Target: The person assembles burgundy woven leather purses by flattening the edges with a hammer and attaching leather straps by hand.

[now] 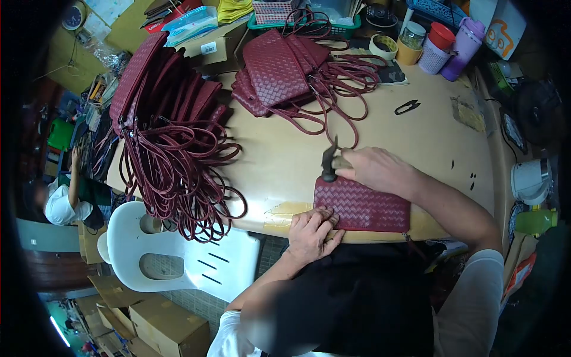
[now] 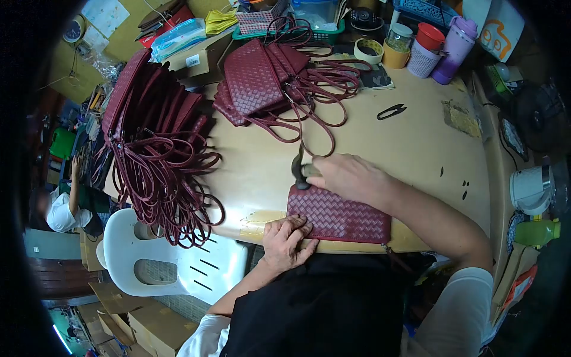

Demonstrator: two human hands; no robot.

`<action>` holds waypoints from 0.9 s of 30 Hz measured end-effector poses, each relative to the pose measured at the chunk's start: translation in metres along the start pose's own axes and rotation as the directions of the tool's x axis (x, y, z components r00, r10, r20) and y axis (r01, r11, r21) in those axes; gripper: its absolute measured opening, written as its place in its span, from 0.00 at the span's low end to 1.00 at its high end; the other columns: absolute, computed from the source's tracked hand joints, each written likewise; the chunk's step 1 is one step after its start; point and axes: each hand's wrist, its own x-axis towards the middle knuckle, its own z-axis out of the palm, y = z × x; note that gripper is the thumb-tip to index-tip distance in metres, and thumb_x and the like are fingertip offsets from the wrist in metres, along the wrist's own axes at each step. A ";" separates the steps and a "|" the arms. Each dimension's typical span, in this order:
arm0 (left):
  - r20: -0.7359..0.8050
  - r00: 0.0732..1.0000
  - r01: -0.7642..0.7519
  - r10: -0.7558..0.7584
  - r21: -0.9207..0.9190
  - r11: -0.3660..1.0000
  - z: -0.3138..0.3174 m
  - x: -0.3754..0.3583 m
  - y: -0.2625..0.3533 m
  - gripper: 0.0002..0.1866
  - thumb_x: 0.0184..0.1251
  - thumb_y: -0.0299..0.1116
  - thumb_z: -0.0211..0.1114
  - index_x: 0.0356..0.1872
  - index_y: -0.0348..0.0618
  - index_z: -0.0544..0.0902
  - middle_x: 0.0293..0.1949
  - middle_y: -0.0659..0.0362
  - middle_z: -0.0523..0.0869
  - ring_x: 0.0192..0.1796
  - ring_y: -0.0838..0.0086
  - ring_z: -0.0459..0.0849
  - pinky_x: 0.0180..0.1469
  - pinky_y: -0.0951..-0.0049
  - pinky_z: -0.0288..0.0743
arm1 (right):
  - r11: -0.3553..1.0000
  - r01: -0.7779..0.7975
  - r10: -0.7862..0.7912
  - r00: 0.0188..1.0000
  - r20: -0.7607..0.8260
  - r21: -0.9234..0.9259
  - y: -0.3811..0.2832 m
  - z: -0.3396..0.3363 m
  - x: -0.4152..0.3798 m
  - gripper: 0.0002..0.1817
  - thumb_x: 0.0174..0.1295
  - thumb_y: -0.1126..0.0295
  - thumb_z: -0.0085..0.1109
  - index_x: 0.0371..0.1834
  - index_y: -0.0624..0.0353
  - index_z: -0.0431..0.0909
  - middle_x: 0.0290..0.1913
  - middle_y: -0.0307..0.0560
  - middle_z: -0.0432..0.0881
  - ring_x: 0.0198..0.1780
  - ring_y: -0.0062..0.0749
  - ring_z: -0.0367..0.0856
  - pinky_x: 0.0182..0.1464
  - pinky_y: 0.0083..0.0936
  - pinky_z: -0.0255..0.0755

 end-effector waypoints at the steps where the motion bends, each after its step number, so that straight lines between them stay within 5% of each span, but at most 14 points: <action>1: 0.000 1.000 -0.006 0.006 -0.002 1.000 0.000 -0.001 0.001 0.18 0.48 0.40 0.73 0.41 0.48 0.85 0.44 0.61 0.84 0.45 0.67 0.81 0.46 0.67 0.67 | 0.991 -0.029 0.036 0.998 0.056 -0.129 -0.003 -0.012 -0.005 0.20 0.65 0.54 0.57 0.44 0.63 0.76 0.31 0.60 0.82 0.35 0.56 0.83 0.40 0.46 0.76; 4: 0.014 1.000 -0.006 0.006 0.010 1.000 0.001 -0.003 -0.001 0.19 0.48 0.44 0.75 0.40 0.47 0.85 0.44 0.60 0.84 0.46 0.67 0.81 0.46 0.66 0.68 | 0.950 -0.039 0.048 0.999 0.022 -0.311 -0.002 -0.026 -0.021 0.20 0.66 0.53 0.56 0.45 0.62 0.77 0.32 0.62 0.82 0.38 0.57 0.82 0.42 0.47 0.75; 6: 0.028 1.000 0.014 -0.015 0.023 1.000 0.001 -0.003 0.000 0.18 0.47 0.42 0.75 0.39 0.46 0.85 0.44 0.59 0.84 0.46 0.66 0.81 0.46 0.65 0.68 | 0.994 -0.104 0.109 0.984 -0.139 0.039 0.008 -0.011 -0.028 0.20 0.65 0.52 0.57 0.44 0.59 0.78 0.33 0.56 0.83 0.40 0.50 0.84 0.44 0.44 0.76; 7: 0.032 0.999 0.003 -0.003 0.012 1.000 0.001 -0.002 0.001 0.18 0.47 0.42 0.75 0.39 0.46 0.85 0.44 0.59 0.84 0.46 0.66 0.81 0.46 0.65 0.68 | 0.992 -0.127 0.127 0.992 -0.002 0.012 0.009 -0.011 -0.034 0.20 0.65 0.51 0.57 0.43 0.60 0.78 0.33 0.56 0.83 0.39 0.50 0.84 0.44 0.44 0.76; 10: 0.013 1.000 0.000 0.000 -0.010 1.000 0.002 -0.001 0.003 0.18 0.45 0.41 0.76 0.37 0.46 0.85 0.44 0.58 0.84 0.46 0.64 0.81 0.46 0.64 0.68 | 0.955 -0.150 0.171 0.983 0.060 -0.257 0.001 -0.037 -0.051 0.21 0.66 0.51 0.55 0.43 0.61 0.78 0.33 0.61 0.82 0.39 0.57 0.82 0.43 0.46 0.75; 12: 0.012 1.000 0.012 -0.012 -0.007 1.000 0.003 -0.002 0.001 0.18 0.44 0.40 0.77 0.37 0.45 0.85 0.43 0.57 0.83 0.46 0.63 0.81 0.46 0.63 0.68 | 0.936 -0.231 0.264 0.960 0.095 -0.267 -0.001 -0.046 -0.054 0.21 0.66 0.51 0.55 0.43 0.62 0.78 0.35 0.61 0.83 0.41 0.57 0.83 0.45 0.44 0.75; 14: 0.025 1.000 0.011 -0.010 -0.021 1.000 0.003 -0.002 0.001 0.18 0.44 0.40 0.77 0.37 0.45 0.85 0.43 0.57 0.83 0.46 0.63 0.80 0.46 0.63 0.68 | 0.975 -0.205 0.216 0.964 -0.155 0.086 0.022 -0.021 -0.063 0.22 0.66 0.50 0.55 0.43 0.61 0.79 0.37 0.60 0.84 0.44 0.51 0.84 0.48 0.41 0.76; 15: 0.025 1.000 0.017 -0.017 -0.016 1.000 0.002 -0.001 0.001 0.18 0.44 0.40 0.77 0.37 0.44 0.85 0.43 0.57 0.83 0.46 0.62 0.80 0.47 0.63 0.68 | 0.953 -0.301 0.302 0.953 0.029 -0.033 0.014 -0.024 -0.067 0.24 0.67 0.49 0.53 0.42 0.63 0.79 0.38 0.61 0.83 0.46 0.52 0.83 0.51 0.43 0.75; 18: 0.035 0.999 0.009 -0.008 -0.017 1.000 0.002 -0.001 0.002 0.18 0.45 0.39 0.76 0.37 0.44 0.85 0.42 0.56 0.83 0.47 0.62 0.79 0.47 0.62 0.68 | 0.918 -0.326 0.351 0.933 0.081 -0.228 0.007 -0.052 -0.078 0.22 0.67 0.49 0.54 0.42 0.61 0.79 0.34 0.62 0.82 0.42 0.60 0.81 0.47 0.47 0.74; 20: 0.032 0.999 0.009 -0.009 -0.009 1.000 0.002 -0.001 0.002 0.17 0.46 0.39 0.76 0.37 0.44 0.84 0.42 0.56 0.83 0.46 0.61 0.79 0.48 0.62 0.68 | 0.919 -0.364 0.378 0.923 0.078 -0.150 0.013 -0.055 -0.088 0.23 0.67 0.49 0.53 0.45 0.60 0.79 0.36 0.63 0.82 0.43 0.60 0.81 0.47 0.46 0.74; 22: 0.034 0.999 0.014 -0.013 -0.022 1.000 0.003 -0.001 0.003 0.17 0.46 0.39 0.75 0.37 0.44 0.84 0.42 0.56 0.83 0.45 0.61 0.79 0.48 0.61 0.68 | 0.921 -0.331 0.370 0.909 -0.191 0.205 0.033 -0.033 -0.103 0.23 0.67 0.47 0.53 0.46 0.57 0.80 0.39 0.62 0.83 0.46 0.57 0.82 0.49 0.45 0.74; 23: 0.036 0.999 0.019 -0.019 -0.016 1.000 0.003 -0.001 0.002 0.17 0.46 0.39 0.75 0.37 0.44 0.84 0.42 0.55 0.83 0.45 0.60 0.79 0.49 0.61 0.68 | 0.873 -0.485 0.485 0.874 0.010 0.047 0.032 -0.033 -0.113 0.23 0.68 0.47 0.52 0.47 0.57 0.79 0.41 0.63 0.82 0.48 0.57 0.81 0.51 0.45 0.73; 26: 0.045 0.999 0.012 -0.012 -0.007 1.000 0.003 0.000 0.003 0.17 0.47 0.38 0.75 0.37 0.43 0.84 0.43 0.55 0.82 0.46 0.59 0.79 0.49 0.59 0.68 | 0.800 -0.578 0.598 0.789 0.137 -0.160 0.019 -0.065 -0.128 0.26 0.69 0.46 0.48 0.48 0.61 0.78 0.46 0.65 0.81 0.52 0.58 0.79 0.55 0.46 0.70; 27: 0.051 0.999 0.015 -0.015 -0.006 1.000 0.002 0.001 0.003 0.17 0.47 0.38 0.76 0.37 0.43 0.84 0.43 0.54 0.82 0.46 0.59 0.78 0.49 0.59 0.68 | 0.748 -0.658 0.664 0.740 0.109 -0.083 0.016 -0.072 -0.131 0.26 0.69 0.46 0.48 0.45 0.62 0.78 0.46 0.66 0.80 0.54 0.57 0.79 0.56 0.46 0.70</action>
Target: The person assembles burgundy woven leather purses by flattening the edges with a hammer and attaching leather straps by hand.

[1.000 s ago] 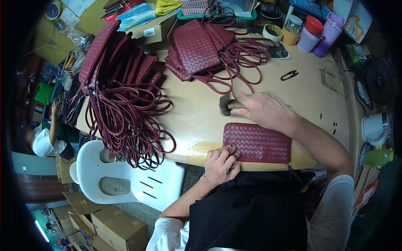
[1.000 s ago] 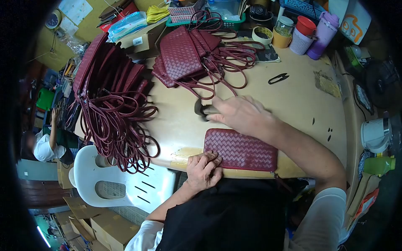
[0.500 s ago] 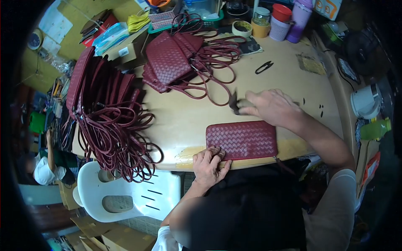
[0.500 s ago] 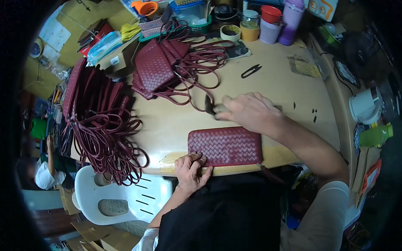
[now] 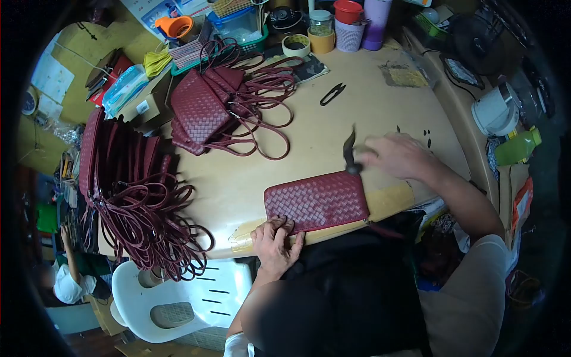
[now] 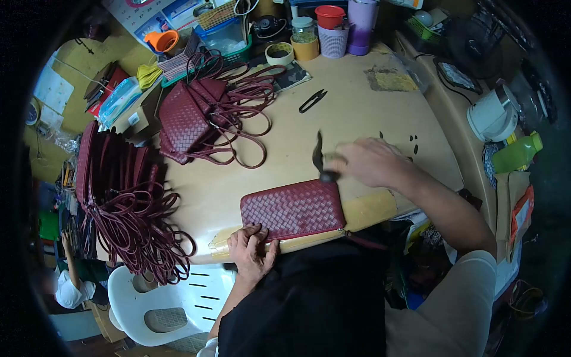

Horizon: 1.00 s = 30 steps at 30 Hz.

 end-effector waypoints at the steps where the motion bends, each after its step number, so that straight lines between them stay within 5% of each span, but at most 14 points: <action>1: 0.006 1.000 0.007 -0.007 0.000 1.000 -0.001 0.000 0.001 0.17 0.47 0.37 0.76 0.37 0.43 0.84 0.43 0.54 0.82 0.46 0.59 0.78 0.50 0.59 0.68 | 1.000 -0.007 0.007 1.000 0.001 0.002 0.008 0.009 0.001 0.26 0.69 0.46 0.48 0.45 0.62 0.78 0.46 0.66 0.80 0.54 0.57 0.79 0.56 0.46 0.70; 4: 0.014 1.000 0.028 -0.028 -0.001 1.000 0.001 -0.002 0.001 0.17 0.47 0.37 0.76 0.37 0.43 0.84 0.42 0.54 0.82 0.46 0.57 0.78 0.50 0.59 0.68 | 0.896 0.220 -0.109 0.951 -0.289 0.387 0.026 0.029 -0.001 0.27 0.68 0.44 0.48 0.45 0.62 0.79 0.47 0.62 0.81 0.52 0.56 0.80 0.55 0.47 0.71; 6: 0.035 0.999 0.039 -0.037 -0.044 0.998 -0.004 0.003 0.002 0.16 0.48 0.35 0.75 0.37 0.41 0.83 0.42 0.53 0.81 0.47 0.58 0.78 0.50 0.59 0.68 | 0.998 0.004 -0.002 0.999 0.032 -0.062 0.024 0.019 -0.006 0.25 0.69 0.47 0.49 0.48 0.61 0.76 0.44 0.61 0.82 0.46 0.59 0.81 0.50 0.49 0.72; 7: 0.061 0.997 0.060 -0.054 -0.089 0.994 -0.007 0.004 0.003 0.15 0.49 0.34 0.74 0.37 0.40 0.83 0.42 0.51 0.81 0.47 0.58 0.77 0.51 0.60 0.68 | 0.998 0.001 0.000 1.000 0.028 -0.058 0.028 0.020 -0.002 0.25 0.69 0.47 0.49 0.48 0.61 0.76 0.44 0.61 0.82 0.46 0.59 0.81 0.50 0.49 0.72; 9: 0.083 0.990 0.132 -0.111 -0.321 0.938 -0.014 0.015 -0.003 0.14 0.52 0.30 0.72 0.40 0.37 0.82 0.42 0.49 0.79 0.49 0.58 0.76 0.52 0.60 0.68 | 0.981 0.187 -0.193 0.920 -0.342 -0.049 0.042 0.034 0.018 0.21 0.69 0.53 0.52 0.52 0.61 0.73 0.40 0.62 0.82 0.43 0.58 0.81 0.48 0.49 0.72; 10: 0.008 0.987 0.155 -0.160 -0.304 0.940 -0.015 0.027 -0.003 0.15 0.55 0.28 0.68 0.44 0.35 0.80 0.43 0.48 0.77 0.49 0.57 0.75 0.53 0.61 0.69 | 0.982 0.185 -0.189 0.921 -0.341 -0.046 0.049 0.047 0.031 0.21 0.69 0.53 0.52 0.52 0.61 0.73 0.40 0.62 0.82 0.43 0.58 0.81 0.48 0.49 0.72; 17: 0.096 0.934 0.335 -0.344 0.100 0.937 -0.006 0.069 -0.011 0.14 0.62 0.30 0.67 0.45 0.34 0.78 0.46 0.45 0.79 0.48 0.52 0.79 0.52 0.63 0.75 | 0.888 0.229 -0.455 0.566 -0.688 -0.400 0.015 0.083 0.066 0.19 0.64 0.63 0.58 0.57 0.56 0.72 0.42 0.52 0.76 0.49 0.53 0.77 0.51 0.45 0.69; 20: 0.227 0.864 0.499 -0.450 -0.515 0.697 0.005 0.065 -0.021 0.09 0.66 0.29 0.67 0.40 0.35 0.79 0.34 0.57 0.85 0.37 0.72 0.83 0.44 0.76 0.75 | 0.838 0.543 -0.417 0.586 -0.695 -0.045 -0.043 0.104 0.046 0.14 0.63 0.63 0.60 0.48 0.57 0.77 0.41 0.52 0.78 0.47 0.50 0.77 0.47 0.42 0.69; 22: 0.214 0.857 0.477 -0.470 -0.675 0.563 0.003 0.062 -0.012 0.08 0.66 0.29 0.67 0.39 0.35 0.79 0.34 0.59 0.85 0.37 0.77 0.81 0.43 0.78 0.75 | 0.743 0.669 -0.452 0.539 -0.711 0.034 -0.060 0.118 0.040 0.11 0.62 0.64 0.61 0.43 0.57 0.79 0.38 0.52 0.79 0.44 0.48 0.79 0.44 0.41 0.69; 23: 0.208 0.850 0.429 -0.484 -0.806 0.407 -0.001 0.061 -0.008 0.07 0.67 0.28 0.67 0.38 0.35 0.79 0.33 0.61 0.84 0.37 0.82 0.79 0.43 0.80 0.74 | 0.711 0.680 -0.448 0.631 -0.633 0.175 -0.065 0.117 0.035 0.09 0.62 0.64 0.61 0.38 0.58 0.79 0.34 0.52 0.80 0.38 0.48 0.80 0.41 0.39 0.70; 25: 0.251 0.807 0.446 -0.534 -0.853 0.272 -0.012 0.065 -0.003 0.05 0.69 0.27 0.65 0.37 0.35 0.80 0.31 0.63 0.84 0.33 0.85 0.78 0.40 0.83 0.72 | 0.664 0.682 -0.472 0.700 -0.536 0.307 -0.074 0.113 0.028 0.09 0.62 0.64 0.61 0.32 0.58 0.79 0.29 0.52 0.80 0.33 0.47 0.80 0.37 0.38 0.70; 27: 0.343 0.808 0.485 -0.479 -0.849 0.211 -0.017 0.063 -0.002 0.07 0.71 0.29 0.62 0.37 0.35 0.80 0.31 0.64 0.84 0.34 0.84 0.78 0.40 0.83 0.72 | 0.635 0.761 -0.474 0.520 -0.710 0.134 -0.077 0.113 0.020 0.12 0.63 0.64 0.61 0.26 0.59 0.76 0.22 0.52 0.78 0.25 0.51 0.78 0.30 0.39 0.69; 29: 0.003 0.916 0.242 -0.402 -0.803 0.545 -0.020 0.062 0.018 0.08 0.71 0.28 0.60 0.33 0.33 0.80 0.28 0.60 0.81 0.31 0.79 0.77 0.36 0.78 0.71 | 0.604 0.773 -0.435 0.526 -0.731 0.197 -0.074 0.122 0.021 0.13 0.63 0.65 0.61 0.24 0.59 0.75 0.21 0.54 0.77 0.25 0.51 0.78 0.29 0.42 0.67; 30: -0.079 0.942 0.171 -0.326 -0.721 0.671 -0.025 0.060 0.027 0.09 0.70 0.28 0.61 0.30 0.33 0.79 0.26 0.58 0.79 0.29 0.77 0.76 0.34 0.76 0.70 | 0.583 0.702 -0.398 0.686 -0.609 0.409 -0.071 0.122 0.021 0.14 0.64 0.65 0.61 0.23 0.60 0.73 0.20 0.55 0.75 0.25 0.52 0.77 0.28 0.42 0.66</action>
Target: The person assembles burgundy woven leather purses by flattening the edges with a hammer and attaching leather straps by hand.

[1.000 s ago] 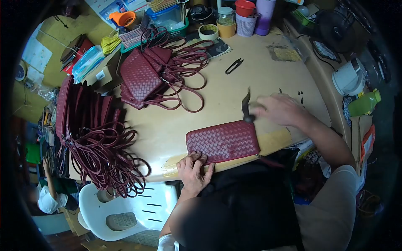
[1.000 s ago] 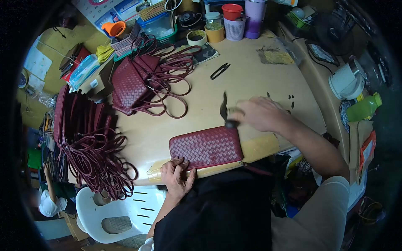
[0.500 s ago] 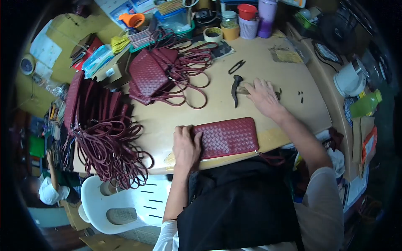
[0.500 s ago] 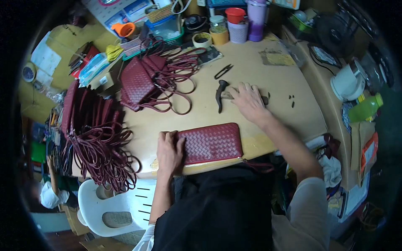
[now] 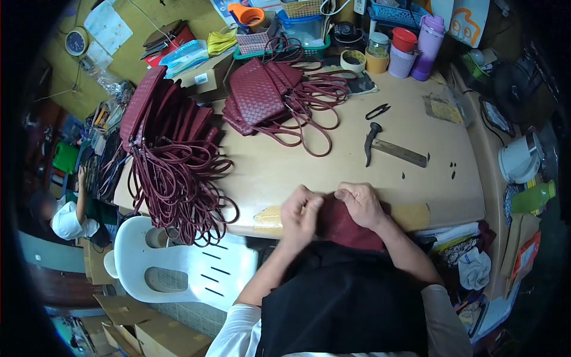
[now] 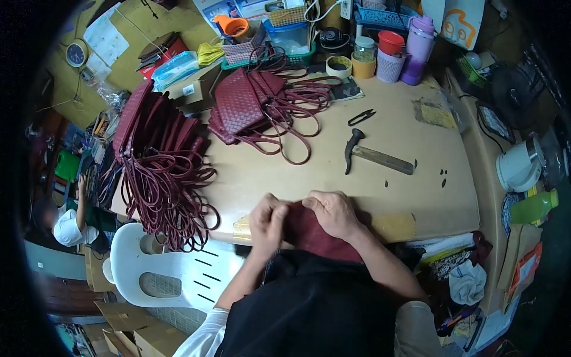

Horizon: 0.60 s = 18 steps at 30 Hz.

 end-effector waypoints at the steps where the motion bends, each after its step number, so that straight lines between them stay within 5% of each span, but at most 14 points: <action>1: 0.017 0.994 -0.113 0.112 0.116 0.987 0.002 -0.003 0.005 0.10 0.69 0.28 0.61 0.28 0.34 0.78 0.24 0.56 0.77 0.27 0.75 0.75 0.32 0.73 0.69 | 0.975 -0.186 0.173 0.978 0.112 0.123 -0.001 -0.001 -0.002 0.16 0.65 0.64 0.60 0.22 0.60 0.72 0.19 0.56 0.73 0.24 0.52 0.76 0.28 0.42 0.65; 2: -0.050 0.994 -0.089 0.093 0.086 0.992 0.003 -0.002 0.002 0.12 0.66 0.27 0.63 0.24 0.35 0.74 0.22 0.54 0.73 0.25 0.73 0.73 0.29 0.72 0.66 | 0.996 -0.072 0.070 0.997 0.031 0.059 -0.006 -0.001 -0.007 0.20 0.67 0.61 0.58 0.20 0.61 0.70 0.18 0.58 0.70 0.23 0.52 0.74 0.27 0.41 0.64; 3: -0.035 0.995 0.103 -0.098 0.169 0.980 -0.001 0.006 0.001 0.15 0.68 0.29 0.64 0.22 0.37 0.72 0.23 0.60 0.74 0.27 0.78 0.72 0.29 0.74 0.65 | 0.996 -0.072 0.070 0.997 0.032 0.057 -0.017 -0.002 -0.010 0.20 0.67 0.61 0.58 0.20 0.61 0.70 0.18 0.58 0.70 0.23 0.52 0.74 0.27 0.41 0.64; 5: 0.030 0.966 0.257 -0.255 -0.106 0.961 0.005 0.001 -0.026 0.13 0.70 0.30 0.64 0.25 0.36 0.75 0.26 0.64 0.78 0.29 0.83 0.73 0.30 0.78 0.66 | 0.988 0.125 -0.133 0.987 -0.091 -0.092 -0.034 -0.003 -0.016 0.21 0.69 0.60 0.56 0.21 0.63 0.69 0.18 0.58 0.69 0.22 0.54 0.72 0.26 0.40 0.63; 8: 0.116 0.958 0.285 -0.260 -0.362 0.888 0.003 0.007 -0.008 0.09 0.72 0.30 0.62 0.32 0.35 0.78 0.29 0.66 0.80 0.31 0.85 0.74 0.34 0.80 0.69 | 0.993 -0.084 0.071 0.986 -0.149 -0.081 -0.014 -0.011 -0.017 0.17 0.68 0.64 0.55 0.22 0.62 0.71 0.20 0.59 0.73 0.25 0.54 0.76 0.28 0.39 0.66; 12: 0.184 0.939 0.330 -0.291 -0.234 0.915 -0.003 0.000 -0.008 0.06 0.71 0.27 0.62 0.39 0.32 0.79 0.30 0.65 0.81 0.32 0.84 0.75 0.37 0.79 0.72 | 0.963 -0.056 0.033 0.995 -0.090 -0.264 -0.015 -0.019 -0.013 0.13 0.69 0.65 0.54 0.28 0.61 0.74 0.22 0.55 0.77 0.27 0.53 0.78 0.33 0.40 0.68; 15: 0.132 0.964 0.252 -0.230 -0.193 0.948 0.004 -0.003 -0.004 0.04 0.69 0.24 0.63 0.39 0.32 0.80 0.29 0.61 0.81 0.31 0.80 0.77 0.37 0.76 0.73 | 0.978 0.129 -0.154 0.977 -0.150 -0.165 -0.028 -0.006 -0.003 0.12 0.69 0.63 0.54 0.31 0.60 0.74 0.23 0.52 0.78 0.28 0.52 0.78 0.35 0.40 0.69; 17: 0.170 0.985 0.020 -0.041 0.127 0.992 0.006 -0.004 0.004 0.02 0.68 0.22 0.61 0.38 0.33 0.79 0.29 0.58 0.80 0.33 0.76 0.78 0.38 0.76 0.73 | 0.972 0.095 -0.121 0.987 -0.111 -0.214 -0.022 -0.003 -0.006 0.14 0.68 0.61 0.56 0.29 0.60 0.75 0.21 0.54 0.76 0.26 0.51 0.78 0.32 0.39 0.68; 18: 0.185 0.980 -0.107 0.071 0.198 0.974 0.004 -0.005 0.014 0.02 0.67 0.21 0.60 0.38 0.33 0.79 0.28 0.55 0.78 0.30 0.71 0.77 0.35 0.75 0.72 | 0.999 -0.041 0.041 0.999 -0.015 -0.012 -0.018 -0.006 -0.004 0.15 0.68 0.61 0.56 0.27 0.60 0.76 0.20 0.55 0.75 0.25 0.51 0.78 0.30 0.38 0.67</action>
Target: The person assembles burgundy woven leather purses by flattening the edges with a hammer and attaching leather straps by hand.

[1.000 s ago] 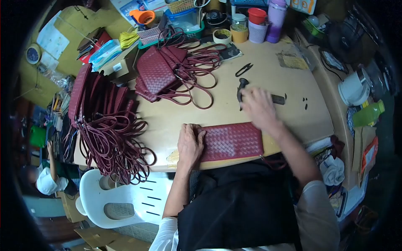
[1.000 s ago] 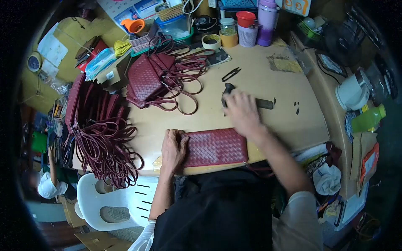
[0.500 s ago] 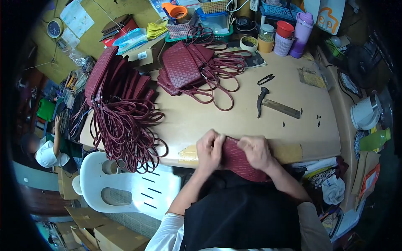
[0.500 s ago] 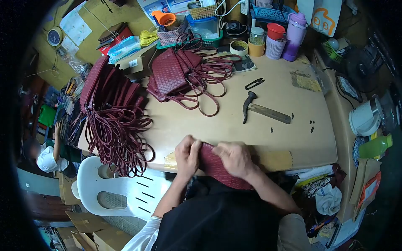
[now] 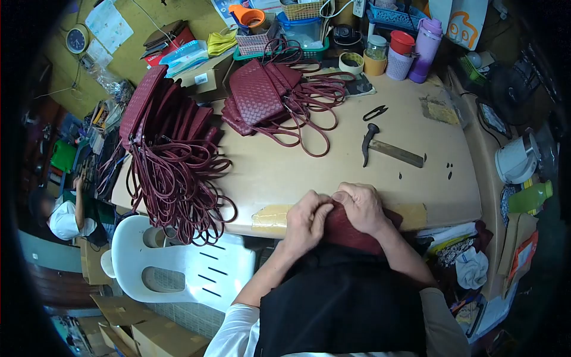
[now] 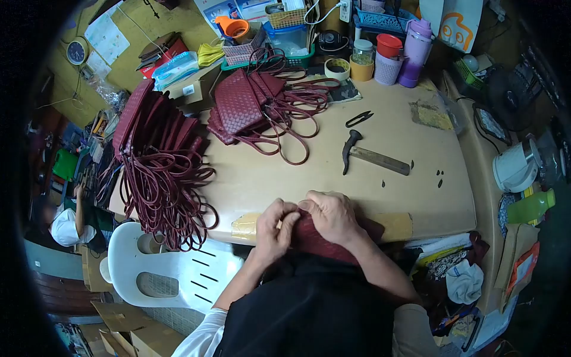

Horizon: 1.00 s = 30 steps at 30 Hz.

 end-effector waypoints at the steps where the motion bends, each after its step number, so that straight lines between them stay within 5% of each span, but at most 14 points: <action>1: -0.001 1.000 -0.002 0.002 0.000 1.000 0.001 -0.002 0.000 0.02 0.67 0.21 0.60 0.38 0.33 0.79 0.28 0.55 0.78 0.30 0.71 0.77 0.35 0.75 0.72 | 0.970 -0.161 0.139 0.982 0.127 0.183 0.002 -0.002 0.001 0.16 0.68 0.61 0.56 0.25 0.60 0.76 0.19 0.56 0.74 0.24 0.51 0.77 0.29 0.38 0.67; 3: -0.047 0.999 -0.007 0.002 -0.102 0.995 0.006 -0.005 -0.004 0.02 0.67 0.21 0.60 0.37 0.33 0.79 0.27 0.56 0.77 0.29 0.70 0.76 0.33 0.74 0.71 | 0.970 -0.127 0.112 0.990 0.086 0.208 -0.006 0.001 0.001 0.19 0.69 0.61 0.54 0.22 0.61 0.74 0.17 0.58 0.72 0.22 0.52 0.75 0.26 0.36 0.65; 5: -0.021 0.999 0.033 -0.037 -0.170 0.985 0.008 -0.005 -0.013 0.02 0.67 0.22 0.61 0.36 0.34 0.78 0.27 0.55 0.77 0.29 0.70 0.76 0.34 0.73 0.70 | 0.980 0.133 -0.143 0.988 -0.060 -0.148 -0.017 0.003 -0.004 0.20 0.70 0.60 0.51 0.23 0.63 0.72 0.20 0.59 0.72 0.23 0.53 0.75 0.28 0.37 0.65; 10: -0.049 0.989 0.132 -0.142 -0.168 0.977 -0.006 -0.002 -0.009 0.03 0.69 0.23 0.59 0.37 0.34 0.78 0.28 0.59 0.79 0.32 0.76 0.77 0.39 0.78 0.70 | 0.971 -0.237 0.220 0.934 0.282 0.028 -0.018 -0.023 0.007 0.18 0.70 0.58 0.50 0.34 0.65 0.75 0.29 0.61 0.79 0.34 0.59 0.79 0.36 0.41 0.71; 11: -0.122 0.974 0.157 -0.190 -0.234 0.959 -0.011 0.002 -0.013 0.03 0.70 0.23 0.59 0.37 0.34 0.79 0.28 0.61 0.79 0.32 0.78 0.76 0.40 0.79 0.71 | 0.985 -0.157 0.169 0.945 0.279 -0.066 -0.005 -0.025 0.004 0.17 0.71 0.58 0.50 0.39 0.64 0.76 0.34 0.64 0.79 0.38 0.60 0.78 0.39 0.40 0.71; 13: -0.038 0.901 0.339 -0.432 -0.559 0.757 -0.037 0.015 -0.027 0.06 0.69 0.26 0.62 0.43 0.36 0.78 0.32 0.64 0.80 0.37 0.82 0.76 0.41 0.80 0.71 | 0.978 -0.199 0.209 0.933 0.292 -0.065 0.005 -0.033 -0.001 0.17 0.72 0.58 0.49 0.41 0.64 0.77 0.34 0.61 0.81 0.36 0.49 0.81 0.42 0.35 0.72; 15: 0.153 0.837 0.279 -0.525 -0.945 0.170 -0.037 0.020 -0.013 0.16 0.68 0.29 0.65 0.53 0.36 0.74 0.41 0.61 0.83 0.44 0.82 0.78 0.47 0.77 0.73 | 0.965 -0.257 0.250 0.961 0.123 0.047 0.028 -0.013 -0.015 0.18 0.73 0.59 0.48 0.42 0.65 0.77 0.34 0.56 0.82 0.37 0.41 0.81 0.44 0.33 0.72; 17: 0.271 0.961 0.275 0.044 -0.944 -0.182 -0.004 -0.013 -0.084 0.30 0.65 0.31 0.68 0.65 0.36 0.66 0.54 0.53 0.81 0.55 0.74 0.79 0.60 0.72 0.71 | 0.863 -0.201 0.329 0.920 -0.213 0.464 0.027 0.009 -0.007 0.20 0.76 0.59 0.43 0.45 0.67 0.77 0.37 0.44 0.82 0.40 0.23 0.76 0.47 0.26 0.72; 18: 0.281 0.958 0.277 -0.052 -0.867 0.413 0.006 -0.018 -0.044 0.33 0.66 0.30 0.66 0.69 0.35 0.62 0.59 0.50 0.77 0.61 0.71 0.75 0.65 0.70 0.66 | 0.799 -0.147 0.366 0.888 -0.278 0.583 0.025 0.021 0.001 0.20 0.77 0.59 0.42 0.46 0.67 0.77 0.39 0.44 0.82 0.40 0.24 0.76 0.48 0.25 0.71; 19: 0.233 0.962 0.241 -0.145 -0.465 0.852 0.012 -0.020 -0.005 0.36 0.67 0.29 0.65 0.72 0.35 0.58 0.64 0.47 0.73 0.66 0.67 0.72 0.70 0.69 0.61 | 0.724 -0.082 0.411 0.849 -0.332 0.685 0.027 0.031 0.007 0.21 0.77 0.59 0.41 0.47 0.68 0.76 0.40 0.44 0.81 0.40 0.25 0.77 0.48 0.24 0.71; 23: 0.205 0.953 0.288 -0.223 -0.378 0.880 -0.012 -0.020 -0.002 0.34 0.71 0.27 0.58 0.74 0.35 0.54 0.68 0.46 0.68 0.71 0.65 0.65 0.73 0.67 0.56 | 0.926 -0.147 0.254 0.924 -0.285 0.348 0.055 0.033 0.003 0.17 0.76 0.61 0.44 0.48 0.66 0.76 0.40 0.42 0.80 0.39 0.21 0.75 0.45 0.21 0.71; 26: 0.168 0.952 0.253 -0.256 0.040 0.967 -0.106 -0.005 0.025 0.32 0.68 0.28 0.62 0.71 0.35 0.63 0.68 0.45 0.70 0.72 0.61 0.66 0.72 0.65 0.57 | 0.867 -0.311 0.307 0.949 0.072 0.390 0.042 0.006 0.000 0.08 0.73 0.70 0.51 0.44 0.64 0.76 0.32 0.37 0.77 0.32 0.14 0.72 0.35 0.15 0.69; 28: -0.045 0.996 -0.060 0.083 0.383 0.922 -0.171 0.011 0.064 0.32 0.61 0.23 0.67 0.68 0.34 0.69 0.67 0.46 0.72 0.70 0.60 0.70 0.72 0.63 0.59 | 0.853 -0.363 0.346 0.931 0.114 0.375 0.057 -0.003 -0.008 0.08 0.73 0.70 0.51 0.43 0.64 0.76 0.30 0.37 0.77 0.30 0.15 0.72 0.35 0.15 0.69; 30: -0.216 0.976 0.055 0.035 0.400 0.915 -0.232 0.018 0.074 0.30 0.62 0.17 0.56 0.69 0.34 0.66 0.67 0.42 0.71 0.69 0.56 0.71 0.70 0.63 0.61 | 0.838 -0.407 0.379 0.913 0.149 0.362 0.065 -0.003 -0.013 0.08 0.73 0.70 0.51 0.42 0.64 0.76 0.29 0.36 0.77 0.29 0.15 0.72 0.34 0.14 0.69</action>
